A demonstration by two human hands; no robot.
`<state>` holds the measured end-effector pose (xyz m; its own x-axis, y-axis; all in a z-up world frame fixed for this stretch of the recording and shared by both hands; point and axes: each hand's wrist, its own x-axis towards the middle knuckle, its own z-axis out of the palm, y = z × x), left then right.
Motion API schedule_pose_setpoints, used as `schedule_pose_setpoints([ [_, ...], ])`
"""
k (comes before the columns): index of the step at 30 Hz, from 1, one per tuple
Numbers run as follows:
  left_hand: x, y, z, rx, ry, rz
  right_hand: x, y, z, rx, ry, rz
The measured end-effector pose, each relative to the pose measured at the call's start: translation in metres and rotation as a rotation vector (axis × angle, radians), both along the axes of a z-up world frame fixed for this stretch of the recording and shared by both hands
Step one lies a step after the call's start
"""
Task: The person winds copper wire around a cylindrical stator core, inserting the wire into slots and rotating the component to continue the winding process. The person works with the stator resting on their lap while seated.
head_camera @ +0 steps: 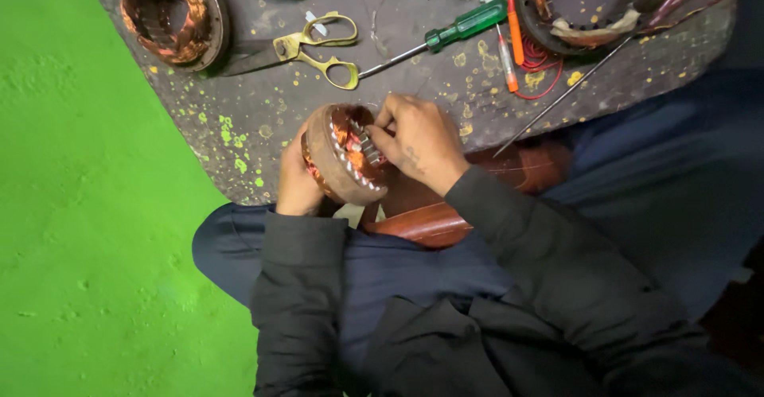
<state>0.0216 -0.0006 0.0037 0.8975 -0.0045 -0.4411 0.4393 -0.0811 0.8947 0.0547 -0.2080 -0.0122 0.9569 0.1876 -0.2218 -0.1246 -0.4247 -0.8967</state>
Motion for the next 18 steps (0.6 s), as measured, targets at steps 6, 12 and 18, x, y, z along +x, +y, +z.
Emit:
schedule_pose_setpoints([
  [6, -0.006, -0.007, -0.012, -0.032, 0.001, 0.154, -0.001, 0.004, -0.001, -0.062, 0.065, 0.023],
  [12, 0.0, -0.005, -0.015, 0.094, -0.113, 0.082, 0.003, 0.003, 0.003, -0.09, -0.016, 0.044],
  [18, -0.017, -0.012, -0.008, -0.04, -0.177, 0.076, -0.011, -0.008, -0.007, 0.097, 0.039, 0.084],
])
